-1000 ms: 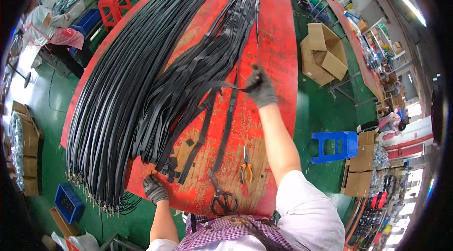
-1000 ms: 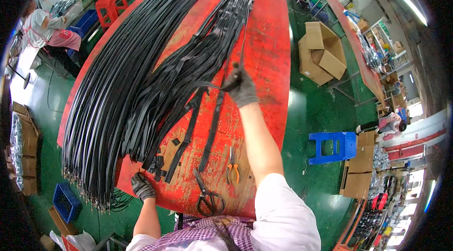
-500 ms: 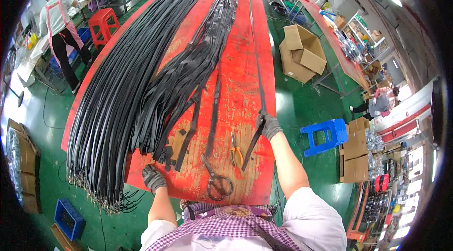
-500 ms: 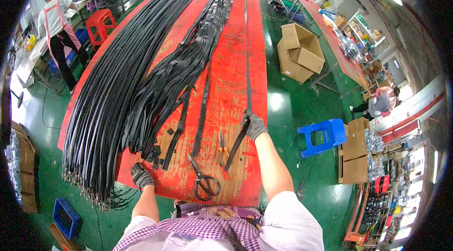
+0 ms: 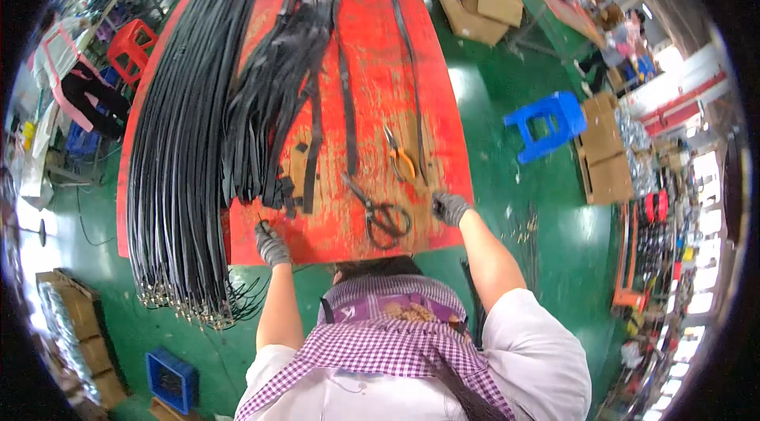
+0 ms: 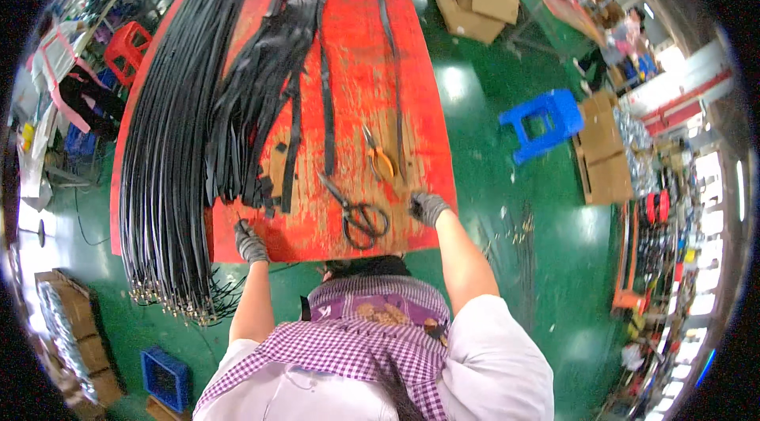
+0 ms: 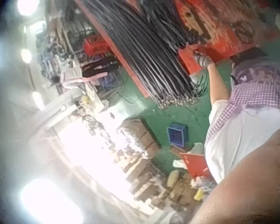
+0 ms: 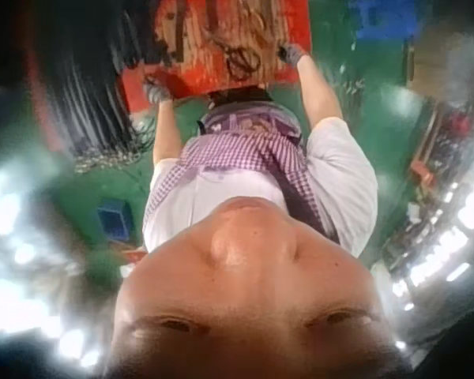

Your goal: The person strips the outer insulation from black cables using pliers, then cuts the cables to length with scissors. The person repeats this process for multiple cables, placing the finished pieces on the table.

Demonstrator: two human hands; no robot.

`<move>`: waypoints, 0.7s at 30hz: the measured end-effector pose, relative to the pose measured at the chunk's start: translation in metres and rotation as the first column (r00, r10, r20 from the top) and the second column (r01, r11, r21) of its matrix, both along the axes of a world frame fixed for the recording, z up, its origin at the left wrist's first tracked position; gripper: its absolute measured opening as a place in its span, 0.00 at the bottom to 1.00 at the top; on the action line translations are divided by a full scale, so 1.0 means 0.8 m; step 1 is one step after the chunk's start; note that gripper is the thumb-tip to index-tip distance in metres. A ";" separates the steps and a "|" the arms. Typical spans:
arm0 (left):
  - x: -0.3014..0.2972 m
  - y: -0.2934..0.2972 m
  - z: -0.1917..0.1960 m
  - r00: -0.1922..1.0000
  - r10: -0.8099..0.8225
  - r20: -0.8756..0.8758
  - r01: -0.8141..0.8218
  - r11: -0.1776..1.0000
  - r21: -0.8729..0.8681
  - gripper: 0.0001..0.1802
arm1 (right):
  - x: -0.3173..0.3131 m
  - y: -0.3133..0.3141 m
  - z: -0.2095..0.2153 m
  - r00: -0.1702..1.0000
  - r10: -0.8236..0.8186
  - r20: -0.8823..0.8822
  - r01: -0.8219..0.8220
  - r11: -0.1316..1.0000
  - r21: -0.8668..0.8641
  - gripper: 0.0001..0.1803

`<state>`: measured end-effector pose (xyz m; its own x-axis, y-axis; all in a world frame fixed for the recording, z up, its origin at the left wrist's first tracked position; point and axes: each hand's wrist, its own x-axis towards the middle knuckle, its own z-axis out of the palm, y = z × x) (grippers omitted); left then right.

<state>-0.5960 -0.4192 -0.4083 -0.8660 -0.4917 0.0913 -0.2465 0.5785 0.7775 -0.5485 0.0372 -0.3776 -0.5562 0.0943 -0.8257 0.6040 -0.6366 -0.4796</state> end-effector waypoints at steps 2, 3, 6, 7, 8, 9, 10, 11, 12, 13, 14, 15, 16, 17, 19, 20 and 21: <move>0.021 0.010 0.013 0.996 -0.091 -0.010 0.089 0.930 0.356 0.12 | 0.016 -0.003 -0.013 0.998 -0.067 0.014 0.065 0.988 0.138 0.06; 0.039 0.020 0.021 0.988 -0.152 0.016 0.122 0.848 0.515 0.12 | 0.024 -0.005 -0.013 0.995 -0.102 0.001 0.100 0.981 0.167 0.06; 0.089 0.032 0.030 0.943 -0.292 0.159 0.066 0.633 0.771 0.09 | 0.049 -0.046 0.037 0.993 -0.116 -0.001 0.111 0.954 0.278 0.06; 0.110 0.053 0.052 0.894 -0.377 0.240 0.111 0.708 0.698 0.10 | 0.067 -0.053 0.039 0.996 -0.086 0.004 0.078 0.923 0.378 0.08; 0.128 0.059 0.041 0.887 -0.410 0.215 0.210 0.771 0.602 0.10 | 0.083 -0.068 0.058 0.999 0.029 -0.035 -0.012 0.904 0.428 0.09; 0.143 0.075 0.052 0.846 -0.475 0.243 0.247 0.751 0.612 0.11 | 0.108 -0.076 0.067 0.991 0.127 -0.052 -0.086 0.869 0.488 0.11; 0.158 0.101 0.082 0.791 -0.546 0.276 0.282 0.725 0.629 0.12 | 0.141 -0.086 0.044 0.917 0.371 -0.147 -0.174 0.703 0.690 0.11; 0.176 0.128 0.116 0.730 -0.610 0.308 0.307 0.696 0.648 0.13 | 0.172 -0.096 0.023 0.790 0.594 -0.152 -0.143 0.420 0.896 0.12; 0.194 0.152 0.137 0.670 -0.665 0.330 0.333 0.667 0.667 0.15 | 0.202 -0.106 0.002 0.683 0.721 -0.119 0.013 0.150 0.989 0.12; 0.207 0.166 0.144 0.638 -0.676 0.368 0.110 0.554 0.825 0.13 | 0.237 -0.122 -0.001 0.546 0.838 0.003 -0.205 0.129 0.970 0.14; 0.224 0.182 0.153 0.592 -0.725 0.351 0.133 0.518 0.845 0.12 | 0.258 -0.136 0.050 0.470 0.851 -0.234 -0.242 0.379 0.893 0.18; 0.243 0.206 0.166 0.535 -0.778 0.329 0.159 0.476 0.865 0.12 | 0.288 -0.147 0.072 0.600 0.785 -0.151 -0.388 0.451 0.804 0.23; 0.262 0.228 0.177 0.482 -0.821 0.306 0.182 0.436 0.881 0.12 | 0.322 -0.156 0.086 0.688 0.701 -0.188 -0.368 0.560 0.742 0.27; 0.280 0.251 0.183 0.399 -0.882 0.250 0.202 0.351 0.914 0.13 | 0.346 -0.163 0.089 0.723 0.639 -0.263 -0.279 0.619 0.734 0.29; 0.325 0.302 0.195 0.365 -0.910 0.197 0.258 0.303 0.917 0.12 | 0.401 -0.152 0.115 0.759 0.562 -0.329 -0.152 0.644 0.750 0.24; 0.353 0.331 0.197 0.330 -0.927 0.177 0.278 0.274 0.921 0.11 | 0.429 -0.139 0.127 0.767 0.448 -0.459 0.016 0.702 0.712 0.21; 0.377 0.358 0.202 0.265 -0.947 0.181 0.238 0.246 0.940 0.10 | 0.457 -0.120 0.135 0.807 0.398 -0.435 -0.002 0.740 0.673 0.20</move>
<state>-0.2944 -0.1324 -0.2465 -0.4314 0.6809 -0.5918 -0.6541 0.2157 0.7250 -0.1827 -0.0591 -0.2696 -0.9365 0.2960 -0.1883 0.2061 0.0299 -0.9781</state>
